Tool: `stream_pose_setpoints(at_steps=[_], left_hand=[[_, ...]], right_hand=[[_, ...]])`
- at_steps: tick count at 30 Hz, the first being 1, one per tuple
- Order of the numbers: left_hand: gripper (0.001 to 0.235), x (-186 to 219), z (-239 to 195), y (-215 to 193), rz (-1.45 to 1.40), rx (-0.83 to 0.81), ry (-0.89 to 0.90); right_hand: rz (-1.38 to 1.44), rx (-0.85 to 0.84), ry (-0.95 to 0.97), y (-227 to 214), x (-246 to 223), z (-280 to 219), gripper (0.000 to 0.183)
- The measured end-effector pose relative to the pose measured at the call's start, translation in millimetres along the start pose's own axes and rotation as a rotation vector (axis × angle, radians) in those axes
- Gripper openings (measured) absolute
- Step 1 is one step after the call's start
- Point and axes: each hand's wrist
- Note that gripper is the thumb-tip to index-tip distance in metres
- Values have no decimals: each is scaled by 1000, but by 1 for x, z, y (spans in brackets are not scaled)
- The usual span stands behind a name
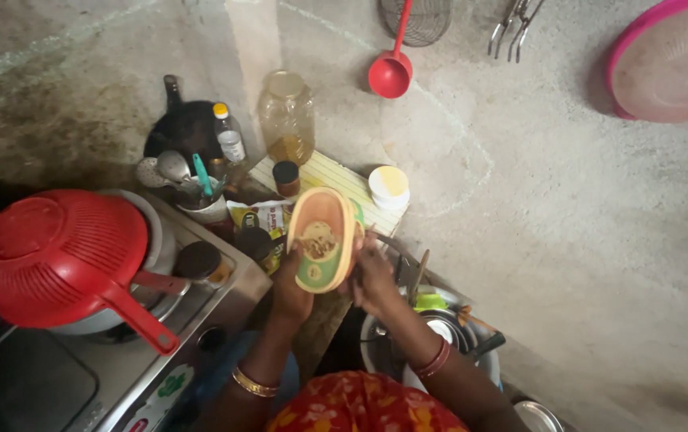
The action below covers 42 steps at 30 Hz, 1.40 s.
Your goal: Organizing various kitchen ingredients, jars, and spice packets on a low counter space.
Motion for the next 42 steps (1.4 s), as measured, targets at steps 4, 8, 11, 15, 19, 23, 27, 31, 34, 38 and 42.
stream_pose_setpoints(at_steps=[4,8,11,15,19,23,27,31,34,38,42], left_hand=[[49,6,8,3,-27,46,148],[46,19,11,2,-262,143,143],[46,34,7,6,-147,224,140],[50,18,0,18,10,284,87],[56,-44,10,-20,157,305,50],[52,-11,-4,3,275,265,77],[58,-24,-6,-12,296,280,38],[48,-14,-13,20,420,179,212],[49,15,-23,48,506,204,260],[54,42,-30,55,749,286,208],[56,20,-21,19,889,351,163]], right_hand=[[-534,167,6,-2,8,-11,34],[-769,190,21,-36,-18,-15,29],[937,-143,251,-16,-64,9,22],[-52,426,-201,111,-117,21,35],[-195,-13,-462,94,-97,39,35],[-1660,-614,-712,103,-77,29,22],[-2060,-441,-898,111,-44,-12,65],[-2140,-520,-776,92,-57,-5,58],[-2211,-362,-841,89,-42,-3,56],[-2052,-521,-603,95,-46,-21,41],[-1801,-929,-573,94,-90,-24,38]])
Point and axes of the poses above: each hand's wrist, its own z-axis towards the middle knuckle, its own y-axis out of the palm, x = y × z, and after that the axes turned 7 degrees about -y, right-handed
